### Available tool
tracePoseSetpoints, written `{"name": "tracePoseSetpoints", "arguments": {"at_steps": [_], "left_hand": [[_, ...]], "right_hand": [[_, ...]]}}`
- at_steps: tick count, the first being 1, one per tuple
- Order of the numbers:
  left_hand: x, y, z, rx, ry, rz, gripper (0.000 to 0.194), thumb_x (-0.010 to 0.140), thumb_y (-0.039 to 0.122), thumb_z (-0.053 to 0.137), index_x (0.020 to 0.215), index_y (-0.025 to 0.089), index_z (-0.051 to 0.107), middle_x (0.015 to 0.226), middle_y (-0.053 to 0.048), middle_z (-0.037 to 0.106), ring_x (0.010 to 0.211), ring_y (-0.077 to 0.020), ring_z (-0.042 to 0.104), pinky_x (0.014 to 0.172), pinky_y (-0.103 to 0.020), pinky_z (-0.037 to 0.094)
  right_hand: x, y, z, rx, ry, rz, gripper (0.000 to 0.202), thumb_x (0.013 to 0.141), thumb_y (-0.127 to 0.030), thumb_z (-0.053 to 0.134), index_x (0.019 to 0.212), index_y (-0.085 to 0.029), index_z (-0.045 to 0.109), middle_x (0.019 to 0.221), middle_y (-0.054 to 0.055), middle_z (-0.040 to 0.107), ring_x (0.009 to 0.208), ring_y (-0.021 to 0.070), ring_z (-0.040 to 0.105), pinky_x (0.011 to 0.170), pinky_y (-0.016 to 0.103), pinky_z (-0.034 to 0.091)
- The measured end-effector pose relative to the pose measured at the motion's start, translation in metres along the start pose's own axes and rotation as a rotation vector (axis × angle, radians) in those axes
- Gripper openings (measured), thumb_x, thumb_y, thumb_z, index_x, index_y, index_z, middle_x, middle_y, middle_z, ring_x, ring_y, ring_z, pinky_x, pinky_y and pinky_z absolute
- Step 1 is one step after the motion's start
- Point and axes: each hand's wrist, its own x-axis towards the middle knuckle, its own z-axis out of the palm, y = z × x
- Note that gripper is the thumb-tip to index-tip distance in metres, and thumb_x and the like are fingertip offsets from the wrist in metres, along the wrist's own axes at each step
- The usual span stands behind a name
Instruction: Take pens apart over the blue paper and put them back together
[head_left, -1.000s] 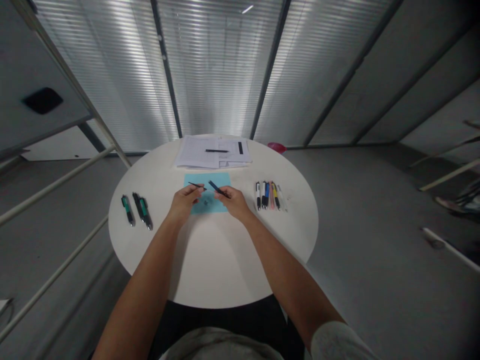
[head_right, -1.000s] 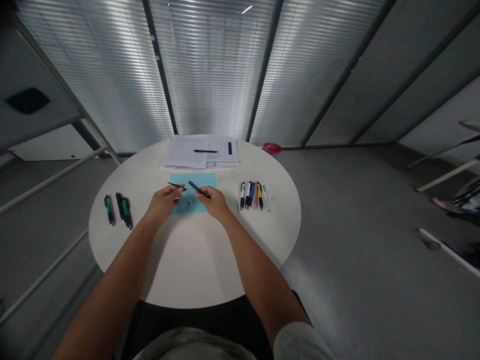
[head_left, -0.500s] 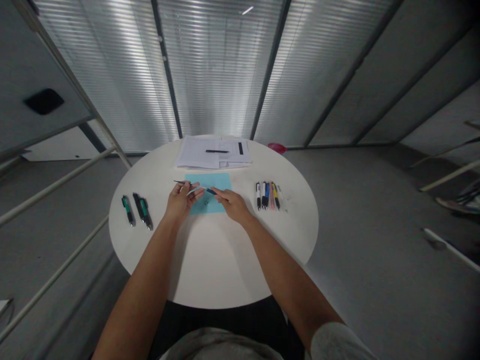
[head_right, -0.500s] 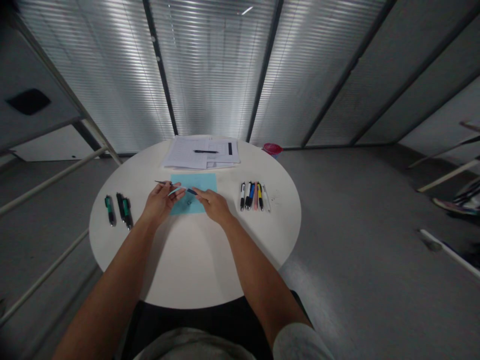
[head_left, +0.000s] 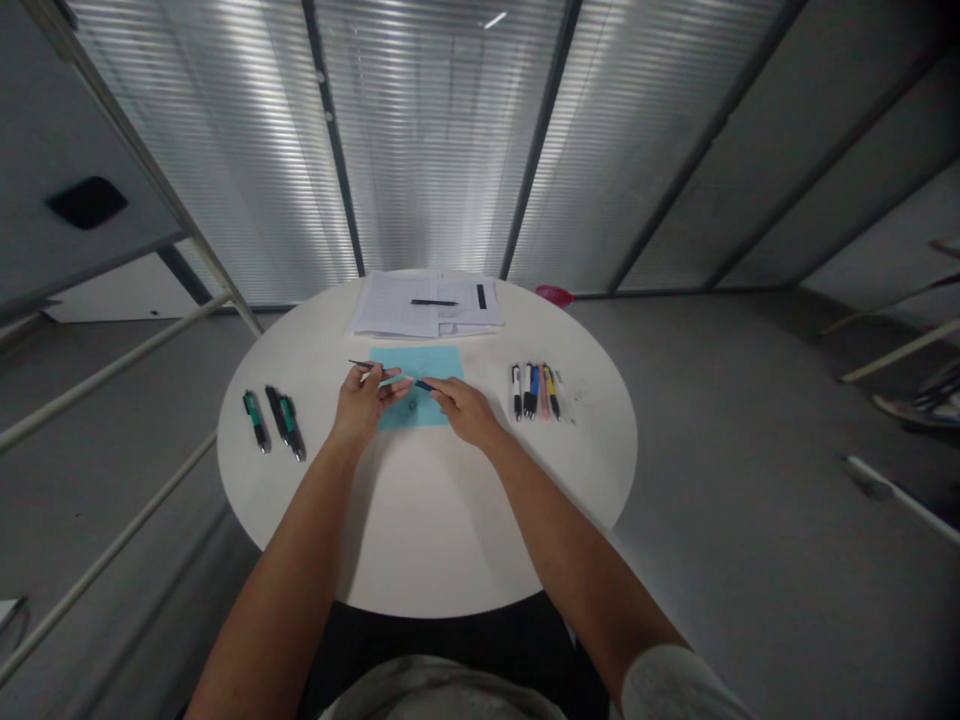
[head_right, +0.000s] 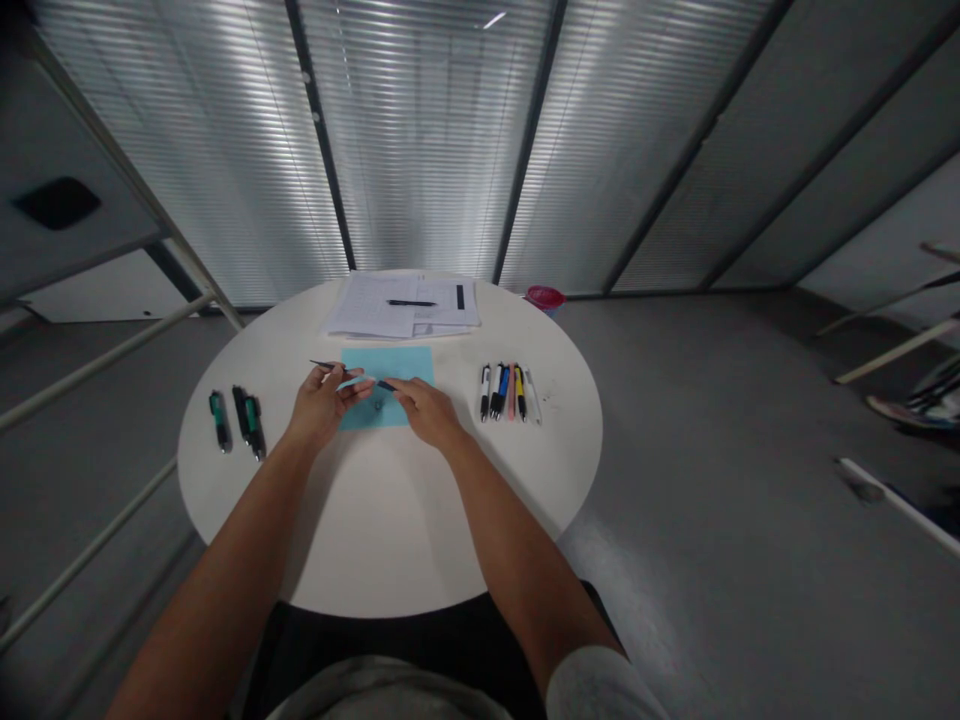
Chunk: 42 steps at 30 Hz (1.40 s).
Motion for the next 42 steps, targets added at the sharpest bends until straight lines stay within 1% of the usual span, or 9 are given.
{"name": "tracePoseSetpoints", "arguments": {"at_steps": [5,9,16,19,23,27,33,39,42], "left_hand": [[0.000,0.000,0.000,0.003,-0.025,0.003,0.029,0.080,0.039,0.067,0.091,0.021,0.047,0.091,-0.004,0.067,0.076,-0.0171,0.069,0.080,-0.042,0.054],[-0.002,0.000,0.002,0.069,-0.042,0.022,0.031,0.078,0.040,0.069,0.091,0.020,0.049,0.090,-0.005,0.067,0.075,-0.0162,0.068,0.079,-0.040,0.054],[-0.005,-0.009,0.006,0.335,-0.179,0.041,0.034,0.069,0.041,0.074,0.087,0.013,0.063,0.079,-0.005,0.066,0.075,-0.0176,0.065,0.074,-0.035,0.052],[-0.004,-0.009,0.003,0.499,-0.152,0.158,0.034,0.074,0.042,0.069,0.094,0.015,0.067,0.081,-0.005,0.066,0.072,-0.0149,0.061,0.069,-0.030,0.049],[-0.001,-0.008,-0.007,0.799,-0.067,0.362,0.032,0.080,0.039,0.060,0.103,0.017,0.067,0.085,-0.004,0.064,0.070,-0.0140,0.056,0.070,-0.030,0.047],[0.003,-0.016,-0.014,1.118,-0.133,0.483,0.037,0.078,0.036,0.062,0.110,0.018,0.067,0.095,-0.008,0.064,0.080,-0.0177,0.057,0.080,-0.033,0.048],[0.007,-0.027,-0.019,1.480,-0.280,0.447,0.029,0.082,0.029,0.056,0.104,0.022,0.072,0.097,-0.010,0.065,0.091,-0.0233,0.058,0.087,-0.037,0.045],[0.006,-0.023,-0.018,1.521,-0.303,0.422,0.027,0.084,0.028,0.052,0.100,0.025,0.073,0.097,-0.008,0.068,0.088,-0.0225,0.060,0.085,-0.035,0.045],[0.006,-0.021,-0.017,1.510,-0.307,0.412,0.027,0.084,0.027,0.053,0.101,0.024,0.073,0.096,-0.008,0.068,0.087,-0.0221,0.060,0.085,-0.034,0.045]], "right_hand": [[0.000,0.004,0.004,0.044,0.042,-0.053,0.038,0.099,-0.034,0.037,0.134,-0.032,0.051,0.108,0.003,0.062,0.085,0.0140,0.059,0.082,0.029,0.048],[0.000,0.004,0.004,-0.018,0.043,-0.101,0.037,0.098,-0.031,0.038,0.133,-0.033,0.052,0.107,0.004,0.061,0.096,0.0170,0.059,0.089,0.032,0.047],[0.002,-0.002,0.007,0.033,0.058,-0.104,0.031,0.097,-0.029,0.042,0.124,-0.027,0.055,0.114,0.005,0.059,0.105,0.0173,0.057,0.092,0.032,0.046],[0.004,-0.001,0.009,0.101,0.117,-0.090,0.029,0.097,-0.031,0.039,0.121,-0.023,0.053,0.113,0.007,0.060,0.103,0.0176,0.058,0.091,0.033,0.046],[0.005,0.002,0.010,0.191,0.224,-0.037,0.030,0.099,-0.035,0.032,0.123,-0.021,0.046,0.105,0.007,0.063,0.087,0.0156,0.062,0.085,0.033,0.048],[0.006,0.002,0.010,0.241,0.304,-0.013,0.029,0.099,-0.037,0.031,0.121,-0.021,0.042,0.103,0.007,0.063,0.086,0.0158,0.063,0.082,0.033,0.048],[0.008,0.002,0.008,0.166,0.392,0.040,0.028,0.095,-0.037,0.040,0.118,-0.021,0.045,0.096,0.006,0.062,0.087,0.0188,0.060,0.081,0.034,0.048],[0.008,0.001,0.008,0.149,0.363,0.016,0.021,0.089,-0.031,0.047,0.108,-0.022,0.050,0.101,0.006,0.061,0.095,0.0194,0.059,0.087,0.035,0.046],[0.008,-0.001,0.008,0.138,0.354,0.016,0.017,0.085,-0.025,0.048,0.101,-0.022,0.050,0.096,0.004,0.059,0.089,0.0181,0.058,0.083,0.033,0.046]]}}
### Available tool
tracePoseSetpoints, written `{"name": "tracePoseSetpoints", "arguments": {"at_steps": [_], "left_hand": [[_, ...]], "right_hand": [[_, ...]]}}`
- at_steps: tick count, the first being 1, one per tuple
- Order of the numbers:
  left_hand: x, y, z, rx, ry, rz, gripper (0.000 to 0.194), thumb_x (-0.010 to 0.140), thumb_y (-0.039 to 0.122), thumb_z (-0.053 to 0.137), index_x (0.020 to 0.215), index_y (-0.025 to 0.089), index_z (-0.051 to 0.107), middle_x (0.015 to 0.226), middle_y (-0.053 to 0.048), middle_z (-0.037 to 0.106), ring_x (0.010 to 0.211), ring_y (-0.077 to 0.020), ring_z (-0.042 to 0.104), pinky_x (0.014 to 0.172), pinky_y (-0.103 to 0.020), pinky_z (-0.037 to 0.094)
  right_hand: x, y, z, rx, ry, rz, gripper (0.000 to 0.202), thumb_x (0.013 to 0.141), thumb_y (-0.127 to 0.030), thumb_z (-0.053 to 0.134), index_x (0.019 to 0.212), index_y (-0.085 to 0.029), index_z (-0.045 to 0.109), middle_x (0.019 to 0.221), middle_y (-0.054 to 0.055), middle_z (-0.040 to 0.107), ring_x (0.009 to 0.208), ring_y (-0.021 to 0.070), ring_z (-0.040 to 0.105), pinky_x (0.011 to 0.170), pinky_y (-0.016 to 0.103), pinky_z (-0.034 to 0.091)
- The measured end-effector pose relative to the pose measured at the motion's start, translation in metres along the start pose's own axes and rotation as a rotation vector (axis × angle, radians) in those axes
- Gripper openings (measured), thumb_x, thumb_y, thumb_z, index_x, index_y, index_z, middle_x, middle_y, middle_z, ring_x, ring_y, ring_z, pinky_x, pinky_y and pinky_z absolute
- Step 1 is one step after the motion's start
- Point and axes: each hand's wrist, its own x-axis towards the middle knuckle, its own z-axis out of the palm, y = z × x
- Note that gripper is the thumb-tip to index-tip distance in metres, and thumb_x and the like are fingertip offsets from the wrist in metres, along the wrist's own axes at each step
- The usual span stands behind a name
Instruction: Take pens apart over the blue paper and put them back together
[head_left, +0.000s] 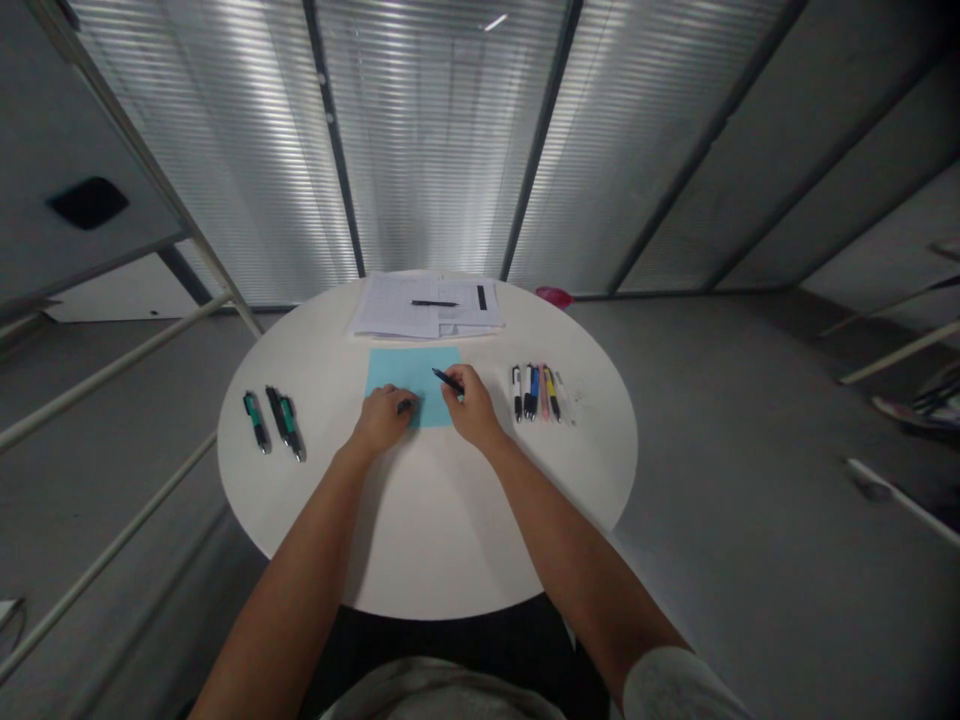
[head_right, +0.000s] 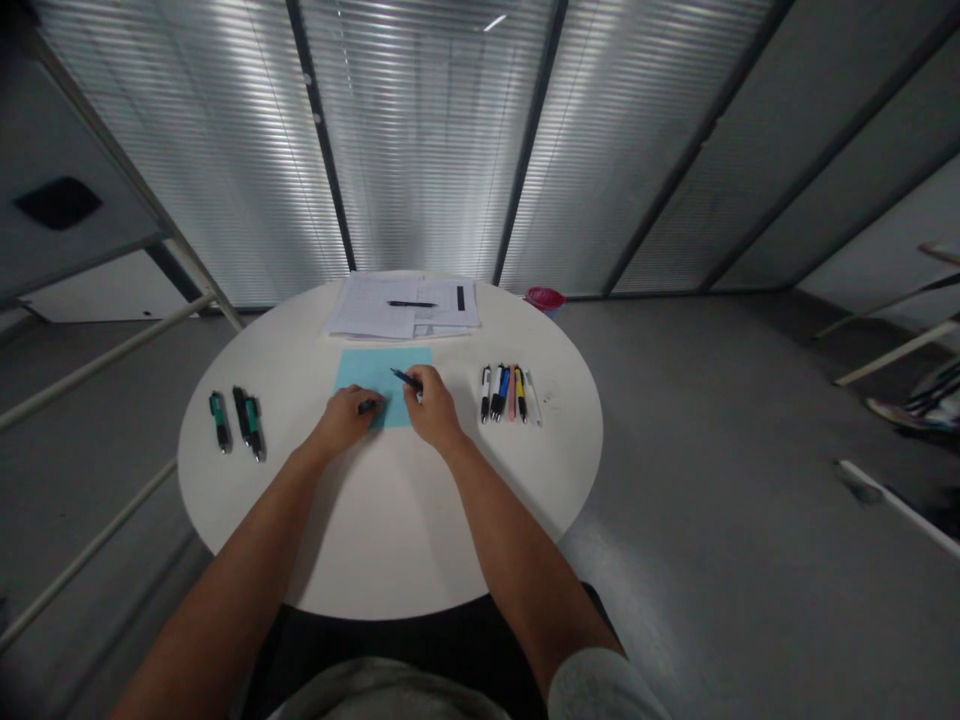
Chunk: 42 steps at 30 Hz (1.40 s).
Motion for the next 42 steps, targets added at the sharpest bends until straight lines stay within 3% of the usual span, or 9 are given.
{"name": "tracePoseSetpoints", "arguments": {"at_steps": [4,10,17,21,28,31,37,42], "left_hand": [[-0.001,0.000,-0.001,0.004,0.014,-0.009,0.026,0.084,0.028,0.054,0.101,0.022,0.072,0.095,-0.008,0.067,0.088,-0.0228,0.059,0.085,-0.035,0.045],[-0.003,0.001,-0.004,0.069,0.119,-0.069,0.033,0.081,0.035,0.060,0.111,0.024,0.069,0.108,-0.011,0.062,0.101,-0.0277,0.055,0.091,-0.040,0.041],[-0.005,0.003,-0.006,0.133,0.070,-0.145,0.039,0.080,0.040,0.061,0.115,0.027,0.067,0.115,-0.012,0.059,0.107,-0.0322,0.051,0.090,-0.043,0.040],[-0.005,0.001,-0.007,0.144,0.048,-0.170,0.033,0.081,0.041,0.058,0.109,0.027,0.070,0.112,-0.011,0.061,0.105,-0.0315,0.053,0.089,-0.043,0.041],[-0.003,-0.002,-0.010,0.062,0.093,-0.175,0.034,0.082,0.043,0.056,0.107,0.027,0.072,0.108,-0.010,0.062,0.101,-0.0295,0.055,0.089,-0.042,0.042],[-0.003,-0.006,-0.010,0.068,0.141,-0.188,0.036,0.078,0.037,0.057,0.110,0.026,0.071,0.114,-0.011,0.061,0.103,-0.0303,0.055,0.091,-0.044,0.042],[-0.002,-0.016,-0.007,0.112,0.100,-0.186,0.040,0.073,0.018,0.051,0.106,0.022,0.073,0.108,-0.012,0.065,0.098,-0.0290,0.058,0.088,-0.041,0.045],[0.001,-0.021,-0.006,0.105,0.094,-0.163,0.037,0.080,0.019,0.045,0.104,0.016,0.074,0.103,-0.013,0.067,0.097,-0.0269,0.058,0.091,-0.040,0.044]], "right_hand": [[0.000,0.000,0.000,-0.057,-0.022,0.018,0.015,0.078,-0.018,0.048,0.093,-0.023,0.050,0.087,0.000,0.056,0.080,0.0162,0.055,0.078,0.030,0.045],[-0.002,0.000,0.001,-0.112,-0.116,0.031,0.020,0.073,-0.012,0.050,0.090,-0.023,0.052,0.088,-0.001,0.058,0.082,0.0161,0.055,0.080,0.030,0.045],[-0.002,-0.001,0.000,-0.173,-0.157,0.015,0.024,0.074,-0.009,0.050,0.093,-0.023,0.055,0.094,0.002,0.059,0.090,0.0176,0.056,0.081,0.031,0.046],[-0.002,0.001,-0.001,-0.194,-0.173,-0.010,0.025,0.076,-0.008,0.050,0.095,-0.022,0.057,0.096,0.003,0.059,0.091,0.0177,0.057,0.083,0.031,0.046],[-0.003,0.001,-0.002,-0.221,-0.213,-0.019,0.024,0.077,-0.008,0.050,0.094,-0.023,0.059,0.094,0.002,0.058,0.088,0.0169,0.057,0.082,0.030,0.047],[-0.003,0.000,-0.003,-0.226,-0.217,-0.019,0.025,0.077,-0.007,0.050,0.094,-0.023,0.060,0.095,0.002,0.059,0.089,0.0170,0.057,0.083,0.030,0.047],[-0.003,0.001,-0.003,-0.235,-0.232,-0.034,0.025,0.078,-0.007,0.051,0.095,-0.023,0.060,0.095,0.002,0.058,0.089,0.0169,0.057,0.081,0.030,0.046],[-0.003,0.000,-0.003,-0.241,-0.255,-0.030,0.025,0.078,-0.008,0.051,0.095,-0.023,0.060,0.095,0.002,0.058,0.087,0.0163,0.057,0.080,0.029,0.045]]}}
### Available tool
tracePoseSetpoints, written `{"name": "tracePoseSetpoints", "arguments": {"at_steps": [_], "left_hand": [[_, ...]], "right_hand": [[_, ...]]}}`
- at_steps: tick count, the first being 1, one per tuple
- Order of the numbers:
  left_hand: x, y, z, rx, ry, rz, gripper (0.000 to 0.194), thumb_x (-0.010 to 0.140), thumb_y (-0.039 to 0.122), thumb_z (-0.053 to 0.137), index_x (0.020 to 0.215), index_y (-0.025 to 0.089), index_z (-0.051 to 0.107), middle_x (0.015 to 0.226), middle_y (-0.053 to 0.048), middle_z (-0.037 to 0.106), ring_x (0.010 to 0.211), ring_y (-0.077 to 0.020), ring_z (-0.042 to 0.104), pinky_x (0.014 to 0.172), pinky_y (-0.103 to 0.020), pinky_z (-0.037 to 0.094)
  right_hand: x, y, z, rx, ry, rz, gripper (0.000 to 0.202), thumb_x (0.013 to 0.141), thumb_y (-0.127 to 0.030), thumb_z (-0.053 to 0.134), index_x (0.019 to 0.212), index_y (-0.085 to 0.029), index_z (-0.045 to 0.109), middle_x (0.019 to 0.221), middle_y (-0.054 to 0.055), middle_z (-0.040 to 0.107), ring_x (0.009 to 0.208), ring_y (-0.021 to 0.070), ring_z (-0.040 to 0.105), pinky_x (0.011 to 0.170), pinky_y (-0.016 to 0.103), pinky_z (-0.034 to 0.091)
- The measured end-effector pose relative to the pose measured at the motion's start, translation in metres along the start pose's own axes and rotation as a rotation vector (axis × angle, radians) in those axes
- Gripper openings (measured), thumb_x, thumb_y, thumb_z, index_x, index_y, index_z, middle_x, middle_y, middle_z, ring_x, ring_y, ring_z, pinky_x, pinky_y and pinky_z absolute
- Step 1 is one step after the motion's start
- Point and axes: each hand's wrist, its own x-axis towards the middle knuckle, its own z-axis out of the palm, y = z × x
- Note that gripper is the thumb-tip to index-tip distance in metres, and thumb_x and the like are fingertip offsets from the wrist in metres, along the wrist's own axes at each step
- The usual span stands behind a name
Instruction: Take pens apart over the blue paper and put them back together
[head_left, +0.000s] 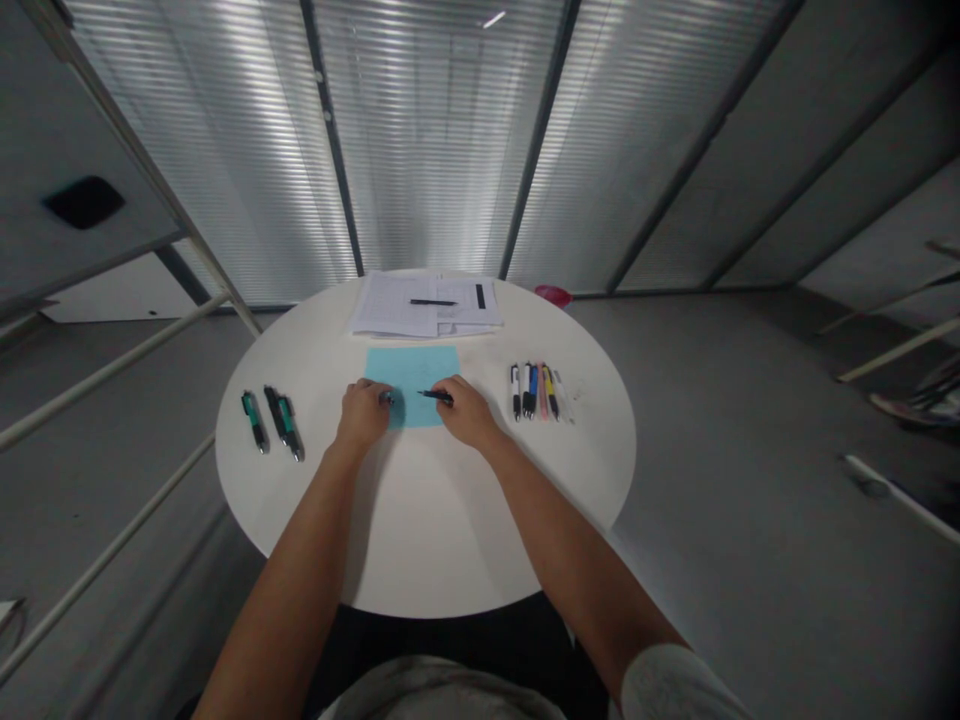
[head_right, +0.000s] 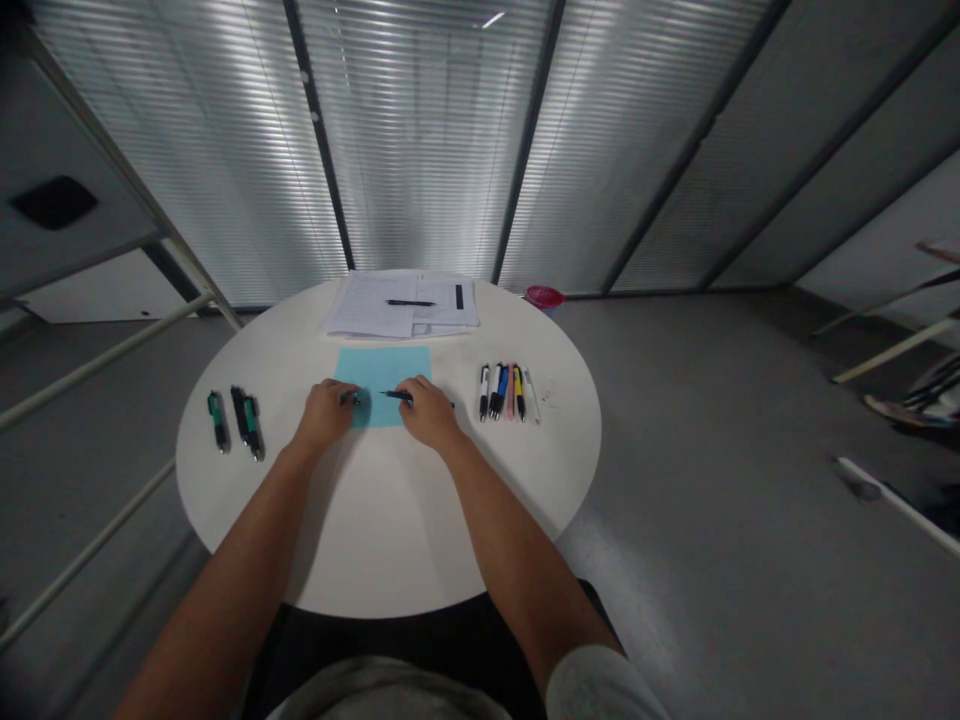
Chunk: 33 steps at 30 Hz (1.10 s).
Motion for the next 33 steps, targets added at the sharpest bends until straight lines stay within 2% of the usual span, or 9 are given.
{"name": "tracePoseSetpoints", "arguments": {"at_steps": [4,8,13,16,20,25,28,33], "left_hand": [[0.000,0.000,-0.002,-0.019,0.012,-0.021,0.035,0.083,0.020,0.044,0.102,0.014,0.074,0.099,-0.015,0.067,0.093,-0.0255,0.059,0.089,-0.039,0.045],[-0.001,0.003,-0.003,0.018,0.023,-0.022,0.032,0.087,0.025,0.045,0.100,0.018,0.074,0.097,-0.015,0.067,0.089,-0.0264,0.060,0.085,-0.039,0.045],[-0.004,0.011,-0.005,0.088,0.018,-0.008,0.032,0.087,0.027,0.045,0.103,0.019,0.072,0.098,-0.015,0.065,0.091,-0.0281,0.059,0.084,-0.040,0.044],[-0.006,0.012,-0.007,0.116,0.034,-0.052,0.033,0.087,0.030,0.047,0.104,0.017,0.071,0.099,-0.018,0.063,0.092,-0.0310,0.057,0.082,-0.042,0.044],[-0.007,0.009,-0.010,0.111,0.028,-0.110,0.030,0.086,0.032,0.048,0.096,0.015,0.071,0.096,-0.018,0.062,0.092,-0.0314,0.057,0.080,-0.042,0.043],[-0.006,0.010,-0.012,0.108,0.041,-0.114,0.026,0.087,0.029,0.046,0.091,0.016,0.068,0.095,-0.016,0.063,0.090,-0.0289,0.058,0.077,-0.038,0.043],[-0.006,0.012,-0.014,0.007,0.096,-0.149,0.024,0.089,0.027,0.042,0.094,0.017,0.063,0.091,-0.014,0.065,0.086,-0.0260,0.059,0.074,-0.036,0.042],[-0.006,0.014,-0.015,-0.362,0.216,-0.227,0.023,0.091,0.033,0.043,0.105,0.019,0.055,0.075,-0.005,0.064,0.069,-0.0184,0.060,0.065,-0.029,0.041]], "right_hand": [[-0.001,0.000,0.000,-0.002,-0.007,-0.004,0.025,0.079,-0.008,0.052,0.097,-0.023,0.061,0.096,0.002,0.059,0.088,0.0158,0.057,0.080,0.028,0.046],[-0.001,-0.001,0.000,0.008,-0.015,-0.010,0.023,0.082,-0.013,0.054,0.101,-0.024,0.062,0.097,0.002,0.059,0.088,0.0158,0.058,0.080,0.028,0.046],[-0.001,-0.003,0.001,0.005,-0.020,-0.016,0.021,0.085,-0.020,0.056,0.104,-0.025,0.063,0.097,0.002,0.059,0.088,0.0152,0.058,0.080,0.028,0.047],[-0.001,-0.002,0.001,-0.005,-0.020,-0.002,0.020,0.085,-0.019,0.056,0.104,-0.025,0.063,0.098,0.002,0.059,0.085,0.0148,0.058,0.079,0.028,0.046],[-0.001,0.000,0.001,-0.018,-0.032,-0.010,0.020,0.086,-0.019,0.056,0.104,-0.024,0.064,0.097,0.003,0.059,0.084,0.0149,0.058,0.077,0.028,0.046],[-0.001,0.001,0.002,-0.010,-0.029,-0.014,0.020,0.087,-0.020,0.056,0.104,-0.024,0.064,0.099,0.003,0.059,0.085,0.0148,0.058,0.078,0.027,0.046],[-0.002,0.000,0.002,0.000,-0.018,-0.014,0.019,0.088,-0.026,0.056,0.105,-0.025,0.064,0.098,0.002,0.058,0.084,0.0144,0.058,0.078,0.027,0.046],[-0.001,-0.002,0.000,-0.002,-0.005,-0.013,0.021,0.090,-0.036,0.056,0.107,-0.026,0.065,0.096,0.003,0.058,0.079,0.0134,0.058,0.075,0.026,0.045]]}}
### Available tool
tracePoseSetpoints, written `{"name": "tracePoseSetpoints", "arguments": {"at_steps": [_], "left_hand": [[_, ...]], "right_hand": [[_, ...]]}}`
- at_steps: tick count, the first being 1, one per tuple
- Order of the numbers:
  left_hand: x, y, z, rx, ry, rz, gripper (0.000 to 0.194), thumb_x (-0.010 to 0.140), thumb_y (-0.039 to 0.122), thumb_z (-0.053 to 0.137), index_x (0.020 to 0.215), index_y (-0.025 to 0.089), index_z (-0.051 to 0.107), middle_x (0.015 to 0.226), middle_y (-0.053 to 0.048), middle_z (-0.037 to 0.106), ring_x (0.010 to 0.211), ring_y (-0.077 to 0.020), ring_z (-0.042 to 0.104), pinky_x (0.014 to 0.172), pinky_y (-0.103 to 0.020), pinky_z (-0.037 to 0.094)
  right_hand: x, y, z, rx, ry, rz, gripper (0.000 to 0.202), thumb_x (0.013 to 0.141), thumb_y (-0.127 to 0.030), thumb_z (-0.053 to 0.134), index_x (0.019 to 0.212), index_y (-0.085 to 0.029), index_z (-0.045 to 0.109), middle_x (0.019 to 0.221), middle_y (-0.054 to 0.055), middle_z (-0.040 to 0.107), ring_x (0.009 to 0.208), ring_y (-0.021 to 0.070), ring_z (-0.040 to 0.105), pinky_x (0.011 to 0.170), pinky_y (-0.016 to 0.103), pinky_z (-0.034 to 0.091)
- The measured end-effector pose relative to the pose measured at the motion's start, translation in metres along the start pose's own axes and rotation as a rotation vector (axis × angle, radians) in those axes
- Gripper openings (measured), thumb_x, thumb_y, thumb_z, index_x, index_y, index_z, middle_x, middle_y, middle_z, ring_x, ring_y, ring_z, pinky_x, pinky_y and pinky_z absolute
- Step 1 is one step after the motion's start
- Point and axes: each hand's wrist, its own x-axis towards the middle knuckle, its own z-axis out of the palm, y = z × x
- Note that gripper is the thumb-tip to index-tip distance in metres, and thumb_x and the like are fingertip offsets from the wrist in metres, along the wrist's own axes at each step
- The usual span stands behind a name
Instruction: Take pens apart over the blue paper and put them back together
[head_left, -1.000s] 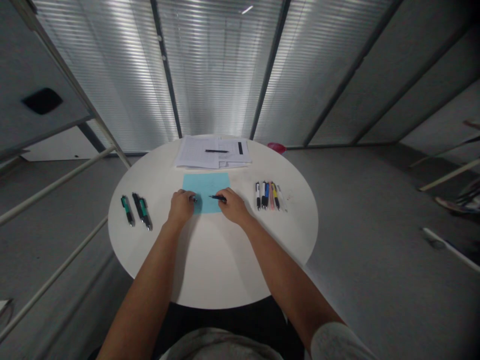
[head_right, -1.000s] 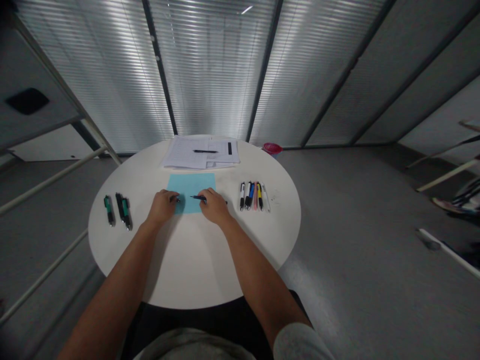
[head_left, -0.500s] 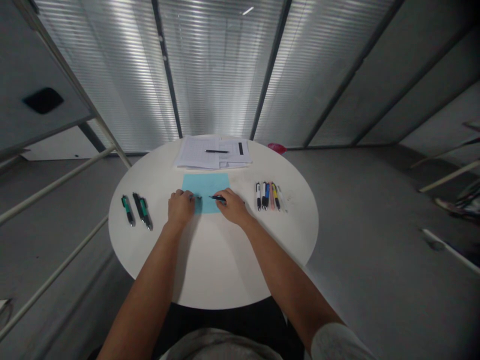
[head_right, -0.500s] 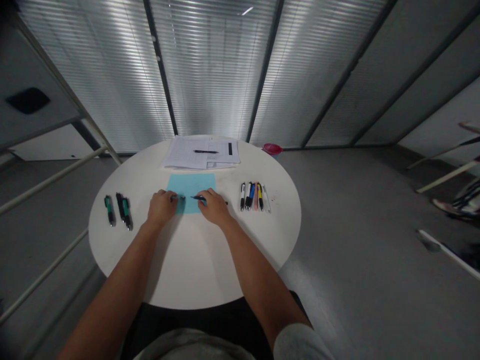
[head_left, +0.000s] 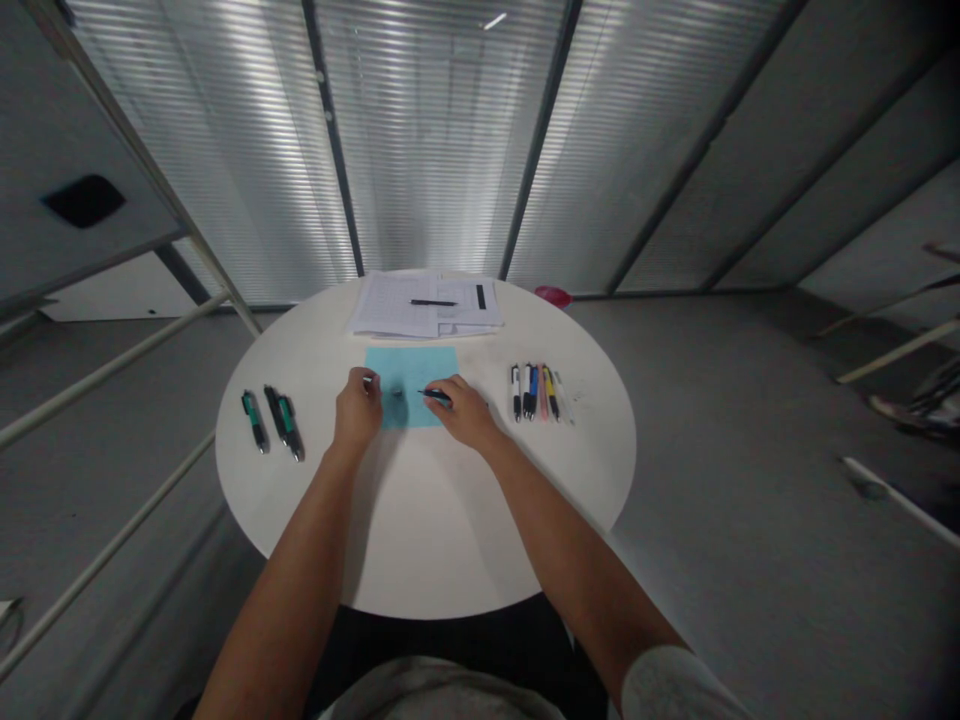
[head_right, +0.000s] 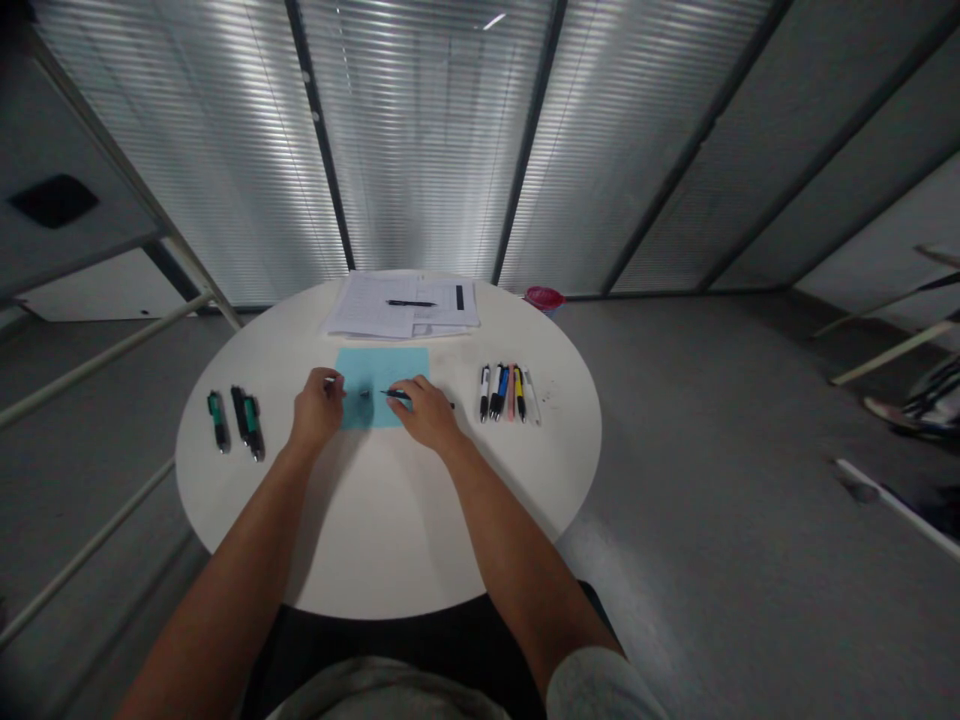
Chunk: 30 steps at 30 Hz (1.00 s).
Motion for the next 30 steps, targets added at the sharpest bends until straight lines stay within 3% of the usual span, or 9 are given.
{"name": "tracePoseSetpoints", "arguments": {"at_steps": [4,7,9,12,15,19,30], "left_hand": [[0.002,0.002,0.004,-0.310,0.039,-0.061,0.024,0.085,0.041,0.052,0.091,0.019,0.057,0.065,0.000,0.059,0.057,-0.0133,0.054,0.058,-0.025,0.040],[0.002,0.006,0.007,-0.542,-0.030,-0.147,0.028,0.078,0.044,0.061,0.082,0.016,0.061,0.057,0.003,0.053,0.048,-0.0102,0.047,0.050,-0.023,0.036],[0.001,0.011,0.007,-0.682,-0.090,-0.195,0.031,0.071,0.042,0.067,0.084,0.015,0.064,0.052,0.004,0.051,0.045,-0.0091,0.044,0.048,-0.023,0.035],[-0.002,0.019,0.004,-0.835,-0.135,-0.253,0.039,0.064,0.040,0.074,0.091,0.013,0.067,0.063,0.000,0.060,0.048,-0.0082,0.047,0.050,-0.024,0.037],[-0.004,0.025,0.002,-0.901,-0.162,-0.298,0.042,0.064,0.043,0.075,0.092,0.013,0.069,0.082,-0.005,0.065,0.052,-0.0075,0.050,0.049,-0.024,0.039],[-0.007,0.028,0.001,-0.933,-0.244,-0.324,0.044,0.064,0.044,0.077,0.094,0.013,0.070,0.092,-0.007,0.065,0.060,-0.0090,0.054,0.052,-0.024,0.044],[-0.011,0.034,0.002,-1.020,-0.373,-0.352,0.040,0.066,0.038,0.077,0.096,0.013,0.069,0.093,-0.006,0.064,0.062,-0.0093,0.056,0.057,-0.027,0.050]], "right_hand": [[0.000,0.000,-0.001,-0.015,-0.009,0.009,0.021,0.091,-0.035,0.055,0.106,-0.025,0.065,0.097,0.003,0.059,0.081,0.0129,0.058,0.076,0.025,0.045],[-0.001,0.000,-0.001,-0.018,-0.010,0.009,0.020,0.091,-0.033,0.055,0.107,-0.024,0.065,0.100,0.003,0.059,0.084,0.0128,0.058,0.078,0.025,0.045],[-0.002,0.001,0.000,-0.008,0.002,0.008,0.021,0.091,-0.033,0.054,0.107,-0.024,0.064,0.102,0.003,0.059,0.086,0.0131,0.058,0.079,0.026,0.045],[-0.002,0.002,0.000,0.015,0.030,0.006,0.022,0.092,-0.035,0.053,0.109,-0.024,0.064,0.103,0.004,0.059,0.088,0.0140,0.059,0.081,0.026,0.046],[-0.001,0.003,-0.001,0.043,0.050,-0.003,0.026,0.093,-0.038,0.052,0.112,-0.026,0.064,0.102,0.004,0.058,0.087,0.0141,0.058,0.081,0.027,0.047],[-0.001,0.003,-0.002,0.063,0.052,-0.043,0.032,0.095,-0.040,0.047,0.121,-0.028,0.062,0.100,0.004,0.057,0.084,0.0134,0.057,0.082,0.027,0.046],[-0.003,0.001,-0.003,0.040,-0.036,-0.062,0.037,0.098,-0.030,0.041,0.132,-0.037,0.054,0.099,0.002,0.054,0.088,0.0133,0.056,0.083,0.026,0.046]]}}
